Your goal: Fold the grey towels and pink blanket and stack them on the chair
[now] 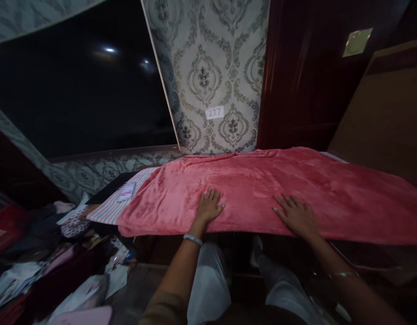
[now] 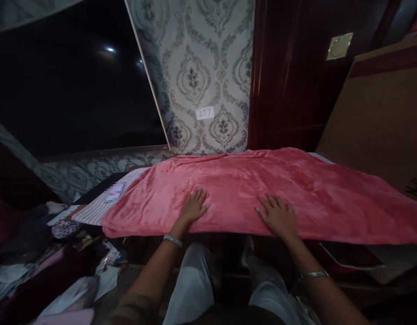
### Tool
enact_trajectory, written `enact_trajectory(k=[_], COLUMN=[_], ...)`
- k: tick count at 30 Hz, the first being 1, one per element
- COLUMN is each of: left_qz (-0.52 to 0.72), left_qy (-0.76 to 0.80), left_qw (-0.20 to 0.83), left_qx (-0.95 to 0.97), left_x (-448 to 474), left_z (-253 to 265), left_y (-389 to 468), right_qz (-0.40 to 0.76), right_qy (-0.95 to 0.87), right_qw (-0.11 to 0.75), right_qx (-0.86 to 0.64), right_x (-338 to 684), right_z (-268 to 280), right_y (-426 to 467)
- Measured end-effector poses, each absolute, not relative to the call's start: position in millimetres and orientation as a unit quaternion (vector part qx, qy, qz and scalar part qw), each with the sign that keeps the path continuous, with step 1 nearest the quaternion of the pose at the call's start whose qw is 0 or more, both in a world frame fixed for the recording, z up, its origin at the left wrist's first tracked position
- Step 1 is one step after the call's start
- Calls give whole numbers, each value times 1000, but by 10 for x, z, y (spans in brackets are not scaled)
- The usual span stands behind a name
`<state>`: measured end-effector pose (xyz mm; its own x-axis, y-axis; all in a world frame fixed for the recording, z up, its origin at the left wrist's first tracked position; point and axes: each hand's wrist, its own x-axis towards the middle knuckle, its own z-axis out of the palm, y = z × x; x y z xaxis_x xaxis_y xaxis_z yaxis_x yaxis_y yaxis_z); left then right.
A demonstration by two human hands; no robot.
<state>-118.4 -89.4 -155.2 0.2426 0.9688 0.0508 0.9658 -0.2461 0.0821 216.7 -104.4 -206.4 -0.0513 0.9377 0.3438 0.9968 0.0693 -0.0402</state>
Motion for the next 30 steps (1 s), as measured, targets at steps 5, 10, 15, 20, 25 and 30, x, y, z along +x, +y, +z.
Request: enact_trajectory(k=[5, 10, 15, 20, 25, 30], left_qz=[77, 77, 85, 99, 63, 86], left_qy=[657, 656, 653, 649, 632, 666], left_qw=[12, 9, 10, 6, 51, 8], left_qx=[750, 750, 753, 754, 771, 741], left_x=[-1170, -1172, -1173, -1159, -1327, -2049], left_z=[-1595, -1607, -1599, -1618, -1482, -1163], left_y=[-916, -908, -903, -909, -837, -567], right_qz=[-115, -110, -94, -92, -98, -115], right_qy=[-716, -717, -719, -715, -720, -721], right_qw=[130, 118, 120, 121, 123, 139], right_qx=[-676, -679, -678, -682, -676, -669], right_x=[2162, 2166, 2189, 2205, 2227, 2280], right_z=[-2071, -2070, -2075, -2087, -2122, -2251], right_y=[-1042, -1039, -1016, -1011, -1004, -959])
